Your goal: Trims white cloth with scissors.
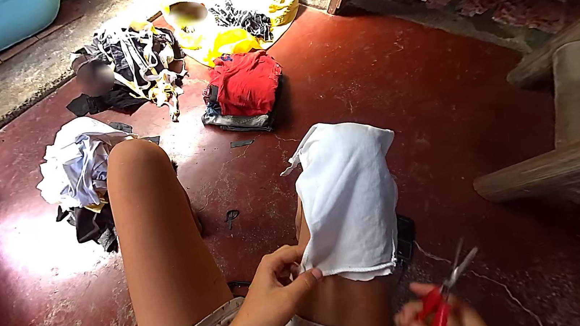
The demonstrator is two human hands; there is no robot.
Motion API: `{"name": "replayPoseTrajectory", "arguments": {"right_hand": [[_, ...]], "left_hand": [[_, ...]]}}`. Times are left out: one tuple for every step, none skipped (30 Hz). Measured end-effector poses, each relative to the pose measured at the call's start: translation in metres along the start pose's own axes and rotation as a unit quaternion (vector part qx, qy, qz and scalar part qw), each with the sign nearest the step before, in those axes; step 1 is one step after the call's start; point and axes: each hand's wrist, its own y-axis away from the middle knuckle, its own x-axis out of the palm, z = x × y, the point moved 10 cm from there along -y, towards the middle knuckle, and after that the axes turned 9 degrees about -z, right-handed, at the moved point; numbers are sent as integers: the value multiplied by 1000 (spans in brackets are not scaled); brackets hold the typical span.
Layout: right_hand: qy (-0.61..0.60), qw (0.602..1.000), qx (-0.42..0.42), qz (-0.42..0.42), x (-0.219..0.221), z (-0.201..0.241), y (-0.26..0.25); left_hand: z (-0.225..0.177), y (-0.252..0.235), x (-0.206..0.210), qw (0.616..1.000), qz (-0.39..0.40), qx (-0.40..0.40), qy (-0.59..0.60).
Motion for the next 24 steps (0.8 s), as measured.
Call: {"name": "replayPoseTrajectory", "arguments": {"right_hand": [[34, 998, -4, -51, -5, 0, -15], [58, 994, 1, -96, -9, -1, -29], [70, 989, 12, -128, -10, -4, -40], [71, 986, 24, -147, -10, -9, -50], [64, 985, 32, -159, -11, -12, -57], [57, 985, 30, -163, -12, -13, -62], [55, 985, 17, -164, -13, -11, -65], [52, 985, 8, -162, -14, -8, -67], [51, 986, 6, -156, -15, -6, -67], [46, 987, 13, -151, -14, -5, -67], [37, 988, 25, -149, -14, -5, -67], [27, 988, 37, -148, -13, -6, -68], [21, 988, 43, -146, -13, -7, -69], [18, 988, 47, -147, -12, -7, -71], [14, 987, 52, -150, -11, -7, -72], [14, 986, 57, -154, -10, -7, -74], [15, 985, 61, -159, -9, -7, -74], [17, 984, 65, -166, -8, -8, -74], [16, 982, 70, -174, -6, -9, -73], [14, 981, 75, -177, -5, -11, -71], [8, 981, 82, -178, -5, -13, -70], [-1, 980, 86, -179, -6, -15, -70], [-8, 980, 87, -180, -7, -14, -71], [-20, 980, 88, -179, -8, -13, -72]], "left_hand": [[1, -2, -2, 999, -28, 17, -35], [0, -3, -4, 996, -55, 38, -56], [-3, -5, -4, 994, -73, 57, -64], [-7, -7, -4, 991, -83, 74, -69], [-11, -11, -4, 990, -88, 86, -74], [-16, -16, -5, 988, -90, 92, -81], [-21, -24, -5, 989, -88, 86, -81], [-25, -33, -7, 992, -86, 61, -63], [-28, -43, -8, 996, -85, 23, -27], [-27, -53, -9, 996, -80, -18, 18], [-26, -63, -8, 993, -73, -57, 71], [-28, -71, -5, 986, -63, -92, 121], [-34, -77, -2, 978, -59, -116, 161], [-40, -84, 0, 972, -68, -128, 186], [-48, -90, 2, 968, -77, -127, 201], [-56, -96, 4, 970, -78, -111, 201], [-63, -102, 6, 975, -75, -90, 187], [-69, -108, 7, 982, -74, -65, 162], [-75, -112, 8, 987, -72, -41, 137], [-80, -114, 9, 991, -65, -18, 113], [-84, -114, 10, 994, -58, 3, 94], [-88, -115, 12, 996, -50, 20, 75], [-90, -114, 13, 997, -44, 33, 57], [-91, -113, 12, 997, -42, 41, 42]]}}
